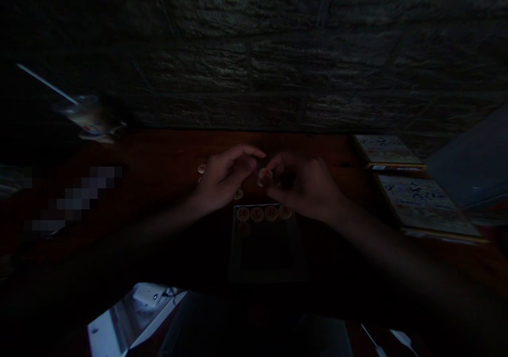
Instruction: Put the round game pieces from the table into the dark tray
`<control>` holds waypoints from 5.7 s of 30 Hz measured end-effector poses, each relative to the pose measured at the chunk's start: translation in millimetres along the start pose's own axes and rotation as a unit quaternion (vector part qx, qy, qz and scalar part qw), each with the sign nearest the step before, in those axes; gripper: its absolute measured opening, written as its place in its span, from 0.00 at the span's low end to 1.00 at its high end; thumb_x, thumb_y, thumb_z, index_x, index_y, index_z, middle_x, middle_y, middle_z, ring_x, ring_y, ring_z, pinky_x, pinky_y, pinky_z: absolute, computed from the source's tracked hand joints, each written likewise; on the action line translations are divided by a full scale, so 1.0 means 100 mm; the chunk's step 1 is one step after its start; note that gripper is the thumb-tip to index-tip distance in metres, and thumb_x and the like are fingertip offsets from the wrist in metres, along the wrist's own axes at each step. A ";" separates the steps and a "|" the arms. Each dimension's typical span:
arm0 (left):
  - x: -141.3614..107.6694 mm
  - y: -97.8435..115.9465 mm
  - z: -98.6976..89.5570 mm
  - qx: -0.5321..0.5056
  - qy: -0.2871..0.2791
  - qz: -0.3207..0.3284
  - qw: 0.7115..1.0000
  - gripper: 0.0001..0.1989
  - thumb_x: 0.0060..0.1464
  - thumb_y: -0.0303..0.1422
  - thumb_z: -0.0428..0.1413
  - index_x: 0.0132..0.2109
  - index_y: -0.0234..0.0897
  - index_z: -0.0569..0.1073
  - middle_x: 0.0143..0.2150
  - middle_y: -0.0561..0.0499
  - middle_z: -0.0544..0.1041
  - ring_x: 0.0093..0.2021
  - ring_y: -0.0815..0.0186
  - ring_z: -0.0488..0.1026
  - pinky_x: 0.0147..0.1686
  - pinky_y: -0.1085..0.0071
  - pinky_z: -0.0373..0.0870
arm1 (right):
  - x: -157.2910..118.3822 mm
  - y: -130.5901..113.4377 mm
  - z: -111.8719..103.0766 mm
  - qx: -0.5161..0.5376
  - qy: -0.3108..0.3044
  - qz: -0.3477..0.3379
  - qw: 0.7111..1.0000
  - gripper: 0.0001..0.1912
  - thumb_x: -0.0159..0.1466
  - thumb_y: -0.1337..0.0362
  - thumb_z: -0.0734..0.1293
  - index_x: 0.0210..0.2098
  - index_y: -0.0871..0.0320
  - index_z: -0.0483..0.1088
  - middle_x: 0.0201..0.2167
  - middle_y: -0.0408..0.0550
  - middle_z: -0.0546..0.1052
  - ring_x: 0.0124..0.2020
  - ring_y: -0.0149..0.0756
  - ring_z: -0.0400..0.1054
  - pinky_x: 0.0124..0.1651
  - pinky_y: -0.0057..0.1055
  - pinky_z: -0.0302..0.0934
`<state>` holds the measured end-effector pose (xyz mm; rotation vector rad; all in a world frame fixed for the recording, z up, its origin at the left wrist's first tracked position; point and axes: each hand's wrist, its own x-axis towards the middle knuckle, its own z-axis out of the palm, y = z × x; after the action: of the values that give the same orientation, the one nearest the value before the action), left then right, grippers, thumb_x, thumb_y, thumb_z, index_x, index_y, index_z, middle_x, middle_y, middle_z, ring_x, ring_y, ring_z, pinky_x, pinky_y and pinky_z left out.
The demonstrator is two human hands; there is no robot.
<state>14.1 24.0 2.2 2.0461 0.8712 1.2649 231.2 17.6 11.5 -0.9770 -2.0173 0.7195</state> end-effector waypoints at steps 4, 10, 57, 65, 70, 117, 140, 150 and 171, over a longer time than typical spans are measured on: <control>0.06 -0.05 -0.05 -0.025 0.017 -0.011 0.999 0.10 0.69 0.31 0.53 0.48 0.36 0.80 0.36 0.50 0.83 0.36 0.66 0.80 0.37 0.71 0.74 | 0.06 -0.05 -0.07 0.022 -0.044 0.014 0.999 0.07 0.61 0.65 0.74 0.40 0.54 0.78 0.35 0.43 0.84 0.33 0.36 0.78 0.35 0.30 0.69; 0.13 -0.07 -0.02 -0.145 0.063 -0.108 0.982 0.09 0.64 0.27 0.54 0.44 0.35 0.80 0.31 0.52 0.80 0.32 0.67 0.79 0.34 0.72 0.74 | 0.01 -0.35 -0.13 -0.004 -0.155 0.052 0.986 0.06 0.65 0.62 0.73 0.42 0.54 0.79 0.32 0.41 0.83 0.29 0.32 0.77 0.31 0.27 0.66; 0.31 -0.15 -0.30 -0.112 0.182 -0.095 0.972 0.07 0.61 0.27 0.54 0.39 0.36 0.78 0.28 0.52 0.79 0.24 0.71 0.73 0.26 0.75 0.68 | -0.29 -0.20 -0.10 -0.145 0.016 -0.056 0.988 0.05 0.70 0.63 0.72 0.39 0.54 0.82 0.30 0.43 0.86 0.26 0.34 0.80 0.28 0.27 0.69; 0.45 -0.16 -0.36 -0.113 0.176 -0.115 0.971 0.06 0.58 0.31 0.57 0.38 0.37 0.79 0.27 0.53 0.77 0.26 0.70 0.72 0.28 0.73 0.69 | 0.29 0.05 -0.19 -0.073 0.025 0.050 0.996 0.12 0.69 0.57 0.70 0.37 0.57 0.84 0.34 0.47 0.87 0.33 0.38 0.80 0.37 0.32 0.69; 0.49 -0.19 -0.56 0.018 0.103 -0.098 0.990 0.07 0.57 0.31 0.58 0.39 0.37 0.81 0.29 0.51 0.81 0.29 0.67 0.76 0.32 0.71 0.71 | 0.52 0.04 -0.08 -0.083 0.065 0.025 0.994 0.13 0.68 0.59 0.68 0.36 0.58 0.83 0.31 0.47 0.85 0.31 0.38 0.78 0.35 0.31 0.67; 0.08 -0.48 -1.02 0.191 -0.250 -0.121 0.941 0.12 0.63 0.37 0.60 0.50 0.40 0.83 0.46 0.46 0.86 0.42 0.60 0.83 0.41 0.66 0.76 | 0.18 0.36 0.04 -0.151 0.065 -0.058 0.985 0.11 0.68 0.64 0.67 0.38 0.57 0.83 0.33 0.47 0.87 0.31 0.37 0.79 0.35 0.31 0.65; 0.21 -0.14 -0.36 -0.063 -0.045 -0.125 0.989 0.08 0.68 0.36 0.58 0.47 0.34 0.76 0.37 0.45 0.85 0.31 0.68 0.80 0.33 0.71 0.76 | 0.18 0.28 0.09 -0.093 0.056 -0.039 0.993 0.17 0.74 0.55 0.65 0.36 0.56 0.79 0.28 0.45 0.82 0.27 0.35 0.75 0.31 0.32 0.61; 0.11 -0.19 0.18 -0.119 -0.029 -0.066 0.990 0.10 0.74 0.38 0.53 0.57 0.40 0.69 0.35 0.53 0.78 0.30 0.69 0.77 0.31 0.72 0.75 | 0.15 0.18 0.15 0.049 0.024 -0.029 0.998 0.22 0.76 0.47 0.63 0.38 0.57 0.76 0.28 0.43 0.80 0.27 0.32 0.73 0.32 0.30 0.62; -0.03 -0.19 0.09 -0.139 -0.060 -0.053 0.987 0.10 0.74 0.34 0.54 0.58 0.40 0.70 0.46 0.48 0.81 0.40 0.67 0.80 0.40 0.72 0.78 | 0.12 0.10 0.20 0.109 0.075 -0.019 0.991 0.19 0.69 0.46 0.73 0.35 0.56 0.78 0.27 0.44 0.81 0.27 0.33 0.74 0.30 0.29 0.65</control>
<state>16.7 32.2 -16.6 1.8109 0.6946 1.1238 213.6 29.7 -1.9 -0.8381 -1.7808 0.8021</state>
